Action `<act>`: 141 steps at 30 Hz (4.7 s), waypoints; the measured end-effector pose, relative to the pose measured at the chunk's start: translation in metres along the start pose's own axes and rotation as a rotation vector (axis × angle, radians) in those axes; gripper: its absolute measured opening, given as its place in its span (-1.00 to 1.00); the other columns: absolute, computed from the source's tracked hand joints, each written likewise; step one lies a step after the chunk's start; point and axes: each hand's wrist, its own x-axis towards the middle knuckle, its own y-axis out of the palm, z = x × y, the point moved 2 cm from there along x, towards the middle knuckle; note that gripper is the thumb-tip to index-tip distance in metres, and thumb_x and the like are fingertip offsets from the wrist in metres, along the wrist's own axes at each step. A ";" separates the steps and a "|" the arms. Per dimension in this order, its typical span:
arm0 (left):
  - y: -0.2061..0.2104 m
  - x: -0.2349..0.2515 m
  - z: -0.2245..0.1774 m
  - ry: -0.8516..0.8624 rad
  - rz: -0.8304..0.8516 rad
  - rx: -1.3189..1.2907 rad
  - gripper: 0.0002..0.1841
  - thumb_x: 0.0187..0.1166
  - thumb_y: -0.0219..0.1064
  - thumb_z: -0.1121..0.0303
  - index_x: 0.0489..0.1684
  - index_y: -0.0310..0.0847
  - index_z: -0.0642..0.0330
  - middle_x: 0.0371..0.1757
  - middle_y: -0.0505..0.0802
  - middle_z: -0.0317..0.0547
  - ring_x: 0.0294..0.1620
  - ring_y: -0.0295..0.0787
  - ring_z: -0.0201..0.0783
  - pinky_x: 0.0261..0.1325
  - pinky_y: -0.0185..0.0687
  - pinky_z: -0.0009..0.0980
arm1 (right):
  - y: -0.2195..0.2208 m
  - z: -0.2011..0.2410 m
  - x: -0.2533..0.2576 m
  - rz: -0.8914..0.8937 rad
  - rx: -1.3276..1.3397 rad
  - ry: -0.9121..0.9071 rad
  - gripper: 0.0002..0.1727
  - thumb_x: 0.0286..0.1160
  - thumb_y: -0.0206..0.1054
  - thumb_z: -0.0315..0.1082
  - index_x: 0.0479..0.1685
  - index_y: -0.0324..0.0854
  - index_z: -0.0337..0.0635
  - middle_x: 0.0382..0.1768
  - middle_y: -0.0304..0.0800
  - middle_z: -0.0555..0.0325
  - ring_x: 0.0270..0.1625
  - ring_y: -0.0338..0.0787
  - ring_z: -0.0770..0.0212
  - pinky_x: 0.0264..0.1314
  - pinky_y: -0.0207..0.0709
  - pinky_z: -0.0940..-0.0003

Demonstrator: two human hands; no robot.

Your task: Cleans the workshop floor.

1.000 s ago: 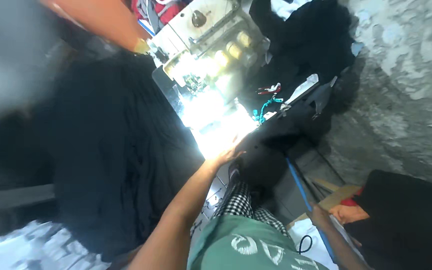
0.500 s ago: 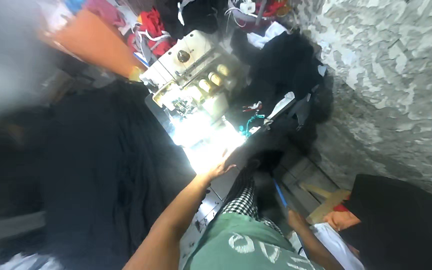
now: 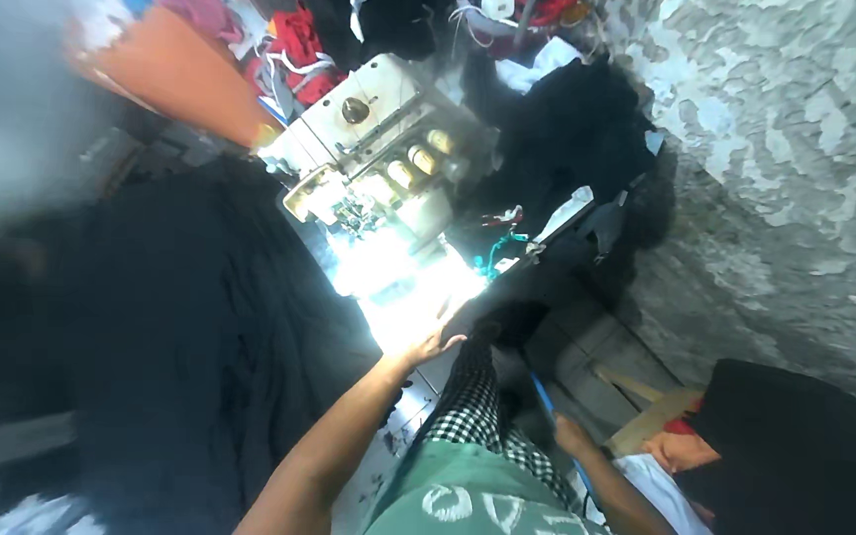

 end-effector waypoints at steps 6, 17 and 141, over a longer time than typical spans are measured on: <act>-0.029 0.007 -0.021 -0.130 0.155 -0.012 -0.25 0.61 0.32 -0.07 0.78 0.32 0.08 0.81 0.32 0.21 0.86 0.06 0.29 0.82 -0.33 0.32 | 0.023 0.009 -0.001 0.045 -0.007 -0.062 -0.30 0.70 0.15 -0.45 0.86 0.10 -0.16 0.54 0.54 -0.37 0.59 0.55 -0.33 0.61 0.38 -0.24; -0.008 0.001 -0.004 -0.020 0.001 -0.036 -0.22 0.58 0.31 -0.13 0.72 0.40 0.18 0.75 0.40 0.32 0.81 0.14 0.40 0.80 -0.27 0.37 | 0.093 -0.029 -0.055 0.167 -0.114 -0.321 -0.32 0.72 0.19 -0.37 0.86 0.18 0.02 0.46 0.63 -0.37 0.53 0.60 -0.38 0.57 0.37 -0.33; -0.001 -0.002 0.001 -0.018 -0.043 0.098 -0.23 0.53 0.29 -0.21 0.62 0.52 0.17 0.76 0.40 0.28 0.81 0.16 0.36 0.77 -0.20 0.39 | 0.068 0.071 -0.006 0.187 1.034 -0.344 -0.32 0.64 0.28 -0.55 0.77 0.21 -0.25 -0.23 0.65 -0.05 -0.52 0.44 0.34 -0.48 0.36 0.43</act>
